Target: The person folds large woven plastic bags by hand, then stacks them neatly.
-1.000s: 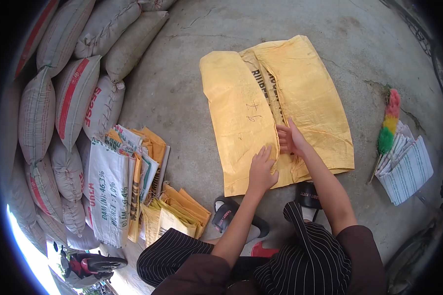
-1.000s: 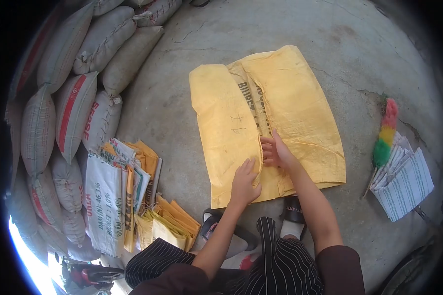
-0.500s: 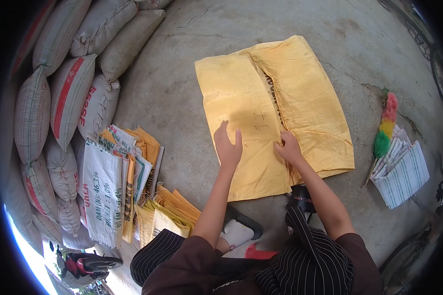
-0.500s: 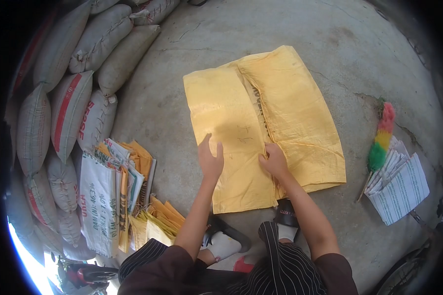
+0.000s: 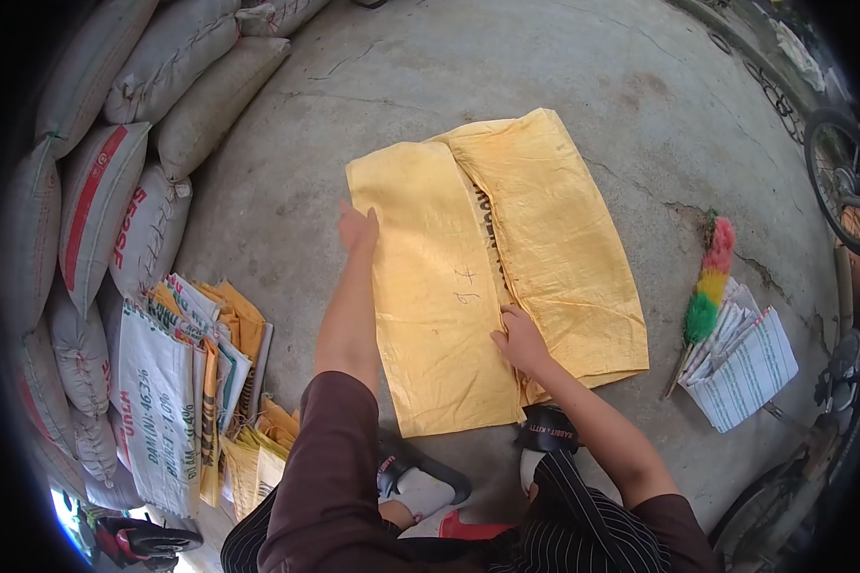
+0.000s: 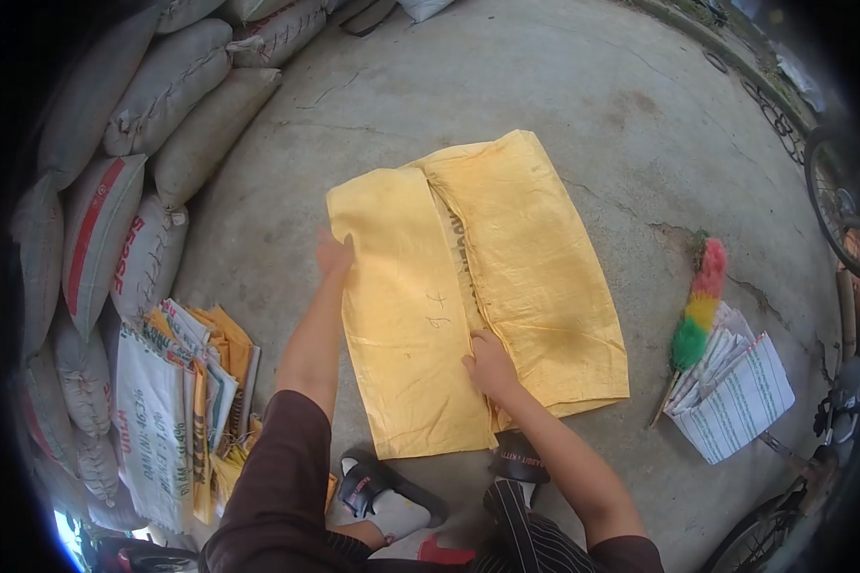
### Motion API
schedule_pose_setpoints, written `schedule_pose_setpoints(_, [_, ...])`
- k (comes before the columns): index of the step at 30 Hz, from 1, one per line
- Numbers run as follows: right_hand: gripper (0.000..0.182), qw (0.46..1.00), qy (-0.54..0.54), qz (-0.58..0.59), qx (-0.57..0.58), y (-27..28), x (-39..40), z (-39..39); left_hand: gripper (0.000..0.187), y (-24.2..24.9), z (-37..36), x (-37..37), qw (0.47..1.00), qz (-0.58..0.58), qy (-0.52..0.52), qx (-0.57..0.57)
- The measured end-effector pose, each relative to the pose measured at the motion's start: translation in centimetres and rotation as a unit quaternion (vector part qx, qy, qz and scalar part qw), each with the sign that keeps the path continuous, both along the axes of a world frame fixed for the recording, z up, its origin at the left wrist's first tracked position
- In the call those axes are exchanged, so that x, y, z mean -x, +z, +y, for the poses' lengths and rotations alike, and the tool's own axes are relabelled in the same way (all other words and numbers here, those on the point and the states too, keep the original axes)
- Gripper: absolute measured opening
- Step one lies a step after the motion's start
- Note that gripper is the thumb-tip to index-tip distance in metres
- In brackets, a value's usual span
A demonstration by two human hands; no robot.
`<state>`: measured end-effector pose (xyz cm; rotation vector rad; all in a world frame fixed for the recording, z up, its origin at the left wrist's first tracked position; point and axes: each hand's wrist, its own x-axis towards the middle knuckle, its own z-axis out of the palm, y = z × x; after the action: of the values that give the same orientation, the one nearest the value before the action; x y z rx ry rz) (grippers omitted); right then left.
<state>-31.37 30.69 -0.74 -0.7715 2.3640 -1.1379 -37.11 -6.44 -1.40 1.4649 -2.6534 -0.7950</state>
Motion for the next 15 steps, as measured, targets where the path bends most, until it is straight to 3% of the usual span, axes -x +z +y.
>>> schedule_pose_setpoints(2, [0.029, 1.0, 0.004, 0.013, 0.007, 0.1, 0.2, 0.5, 0.066, -0.2, -0.9, 0.8, 0.991, 0.042, 0.002, 0.13])
schedule_pose_setpoints(4, [0.028, 1.0, 0.01, 0.021, 0.013, 0.6, -0.2, 0.8, 0.058, 0.5, -2.2, 1.2, 0.993, 0.059, 0.018, 0.096])
schedule_pose_setpoints(7, [0.026, 0.996, -0.049, -0.056, -0.054, 0.9, -0.1, 1.0, 0.054, 2.5, -2.9, 1.5, 0.998, 0.055, 0.015, 0.04])
schedule_pose_setpoints(11, [0.025, 0.99, -0.045, -0.033, -0.128, 1.5, 0.4, 1.0, 0.058, 0.8, -2.4, 0.5, 0.992, 0.017, 0.031, 0.12])
schedule_pose_setpoints(13, [0.03, 0.987, -0.034, -0.047, -0.15, 4.1, 0.9, 1.6, 0.063, -0.6, -1.3, -1.9, 0.954, 0.103, -0.122, 0.254])
schedule_pose_setpoints(15, [0.038, 0.991, -0.099, 0.036, -0.079, 6.0, 1.4, 3.3, 0.066, 3.0, 2.9, -5.8, 0.913, 0.098, -0.273, 0.285])
